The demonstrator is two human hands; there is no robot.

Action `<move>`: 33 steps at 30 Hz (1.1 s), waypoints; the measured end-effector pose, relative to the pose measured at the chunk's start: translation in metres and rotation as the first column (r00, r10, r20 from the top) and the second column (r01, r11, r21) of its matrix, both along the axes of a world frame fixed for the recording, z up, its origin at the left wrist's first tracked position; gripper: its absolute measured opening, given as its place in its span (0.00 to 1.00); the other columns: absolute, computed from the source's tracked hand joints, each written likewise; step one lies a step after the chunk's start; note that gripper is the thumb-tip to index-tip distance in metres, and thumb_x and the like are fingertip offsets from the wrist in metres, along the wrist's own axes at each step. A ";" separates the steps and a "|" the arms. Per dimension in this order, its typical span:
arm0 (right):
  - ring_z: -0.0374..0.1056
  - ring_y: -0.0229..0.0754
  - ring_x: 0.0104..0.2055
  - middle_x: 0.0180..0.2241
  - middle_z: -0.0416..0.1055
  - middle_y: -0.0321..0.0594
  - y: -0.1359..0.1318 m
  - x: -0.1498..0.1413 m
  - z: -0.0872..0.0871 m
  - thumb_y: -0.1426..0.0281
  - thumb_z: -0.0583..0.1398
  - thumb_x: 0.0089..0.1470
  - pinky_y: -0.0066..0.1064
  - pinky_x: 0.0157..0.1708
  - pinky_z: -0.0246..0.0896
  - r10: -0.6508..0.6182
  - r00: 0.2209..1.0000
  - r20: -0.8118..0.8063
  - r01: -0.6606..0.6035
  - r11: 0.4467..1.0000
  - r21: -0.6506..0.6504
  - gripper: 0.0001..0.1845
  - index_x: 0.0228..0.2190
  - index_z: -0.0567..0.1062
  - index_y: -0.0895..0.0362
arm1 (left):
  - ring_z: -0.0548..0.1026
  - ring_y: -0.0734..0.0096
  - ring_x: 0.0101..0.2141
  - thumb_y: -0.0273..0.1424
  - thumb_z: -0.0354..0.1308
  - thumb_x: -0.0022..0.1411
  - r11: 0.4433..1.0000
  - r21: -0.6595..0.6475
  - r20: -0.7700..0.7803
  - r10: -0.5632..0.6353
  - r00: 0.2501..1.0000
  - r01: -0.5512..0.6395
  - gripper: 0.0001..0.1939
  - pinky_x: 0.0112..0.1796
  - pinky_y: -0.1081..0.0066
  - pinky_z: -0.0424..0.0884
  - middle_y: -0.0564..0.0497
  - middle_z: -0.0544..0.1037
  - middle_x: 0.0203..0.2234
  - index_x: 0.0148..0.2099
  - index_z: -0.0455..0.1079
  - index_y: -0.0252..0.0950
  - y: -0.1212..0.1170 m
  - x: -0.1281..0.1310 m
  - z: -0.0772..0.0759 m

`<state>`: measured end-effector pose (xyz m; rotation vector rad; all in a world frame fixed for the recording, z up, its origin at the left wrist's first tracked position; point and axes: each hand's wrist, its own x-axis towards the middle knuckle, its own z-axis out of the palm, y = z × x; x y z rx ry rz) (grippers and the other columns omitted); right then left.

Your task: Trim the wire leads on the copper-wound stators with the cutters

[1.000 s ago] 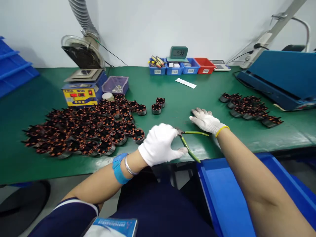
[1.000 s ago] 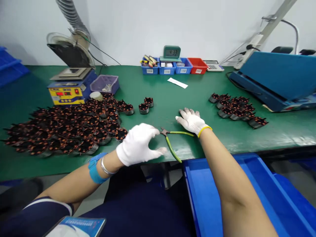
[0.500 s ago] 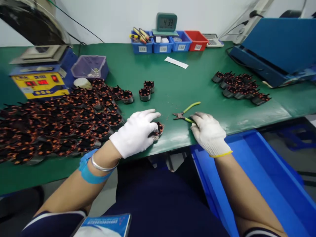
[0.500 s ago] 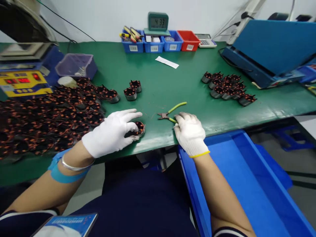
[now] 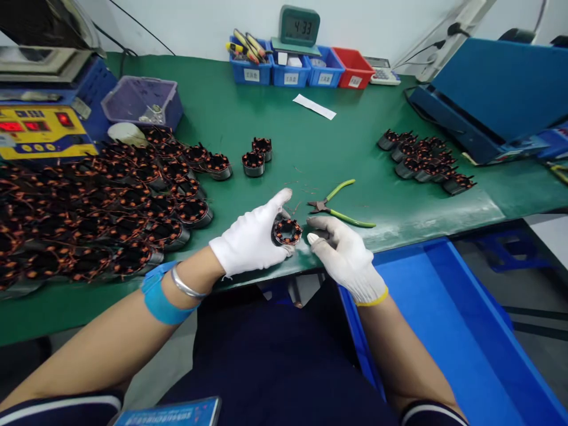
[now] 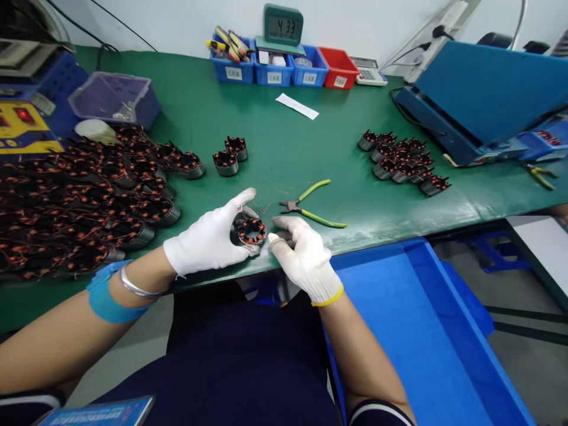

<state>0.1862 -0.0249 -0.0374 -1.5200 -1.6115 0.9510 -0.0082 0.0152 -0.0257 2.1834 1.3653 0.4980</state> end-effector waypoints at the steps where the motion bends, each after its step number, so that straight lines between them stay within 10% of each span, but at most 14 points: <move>1: 0.74 0.44 0.41 0.47 0.75 0.46 0.002 -0.002 0.000 0.64 0.60 0.54 0.36 0.39 0.73 -0.002 1.000 0.004 0.002 1.000 -0.005 0.22 0.50 0.73 0.58 | 0.78 0.52 0.47 0.38 0.64 0.49 1.000 -0.005 -0.005 -0.010 1.000 0.010 0.51 0.48 0.59 0.72 0.45 0.77 0.48 0.71 0.45 0.40 0.000 0.001 -0.001; 6: 0.73 0.43 0.36 0.39 0.75 0.43 -0.010 -0.007 -0.001 0.62 0.61 0.52 0.36 0.33 0.72 -0.114 0.992 0.053 0.106 0.984 0.145 0.15 0.41 0.73 0.55 | 0.80 0.53 0.41 0.48 0.68 0.41 0.999 -0.028 0.049 0.025 0.998 -0.024 0.61 0.43 0.62 0.74 0.45 0.78 0.44 0.71 0.43 0.38 0.001 -0.010 0.004; 10: 0.71 0.44 0.30 0.28 0.73 0.40 -0.026 -0.009 -0.002 0.58 0.61 0.54 0.37 0.32 0.69 -0.046 0.978 0.205 -0.015 0.958 0.285 0.12 0.26 0.70 0.52 | 0.70 0.49 0.58 0.42 0.69 0.40 0.981 -0.031 0.155 -0.184 0.971 0.191 0.63 0.53 0.61 0.70 0.41 0.64 0.63 0.72 0.38 0.40 0.006 -0.030 0.009; 13: 0.73 0.48 0.37 0.35 0.75 0.44 -0.028 -0.013 -0.002 0.56 0.64 0.50 0.40 0.38 0.70 0.066 0.918 0.391 -0.178 0.950 0.257 0.16 0.34 0.74 0.54 | 0.71 0.56 0.58 0.32 0.60 0.50 0.955 -0.096 0.161 -0.265 0.951 0.282 0.51 0.55 0.64 0.68 0.47 0.67 0.62 0.72 0.40 0.44 0.009 -0.031 0.008; 19: 0.66 0.58 0.55 0.54 0.70 0.52 -0.018 -0.003 -0.008 0.56 0.65 0.46 0.48 0.54 0.64 0.006 0.836 0.549 -0.192 0.940 0.283 0.33 0.51 0.70 0.59 | 0.73 0.44 0.54 0.42 0.70 0.40 0.999 -0.034 0.035 -0.016 0.999 0.017 0.57 0.52 0.56 0.70 0.40 0.70 0.58 0.70 0.49 0.38 0.008 -0.014 0.004; 27: 0.71 0.50 0.41 0.37 0.74 0.44 -0.011 -0.013 0.000 0.56 0.65 0.46 0.41 0.43 0.67 -0.085 0.900 0.428 0.020 0.988 0.153 0.22 0.39 0.73 0.56 | 0.76 0.48 0.47 0.41 0.65 0.49 1.000 0.005 -0.136 -0.003 0.991 0.003 0.51 0.47 0.57 0.72 0.43 0.75 0.47 0.71 0.46 0.41 0.009 -0.006 -0.002; 33: 0.66 0.41 0.31 0.25 0.68 0.36 0.008 -0.016 0.004 0.59 0.51 0.62 0.34 0.39 0.63 0.108 0.970 0.217 -0.138 0.982 0.130 0.18 0.24 0.67 0.54 | 0.77 0.51 0.45 0.45 0.61 0.53 0.999 0.051 -0.227 0.011 0.974 0.001 0.46 0.43 0.61 0.72 0.44 0.76 0.46 0.70 0.49 0.42 0.005 -0.003 0.004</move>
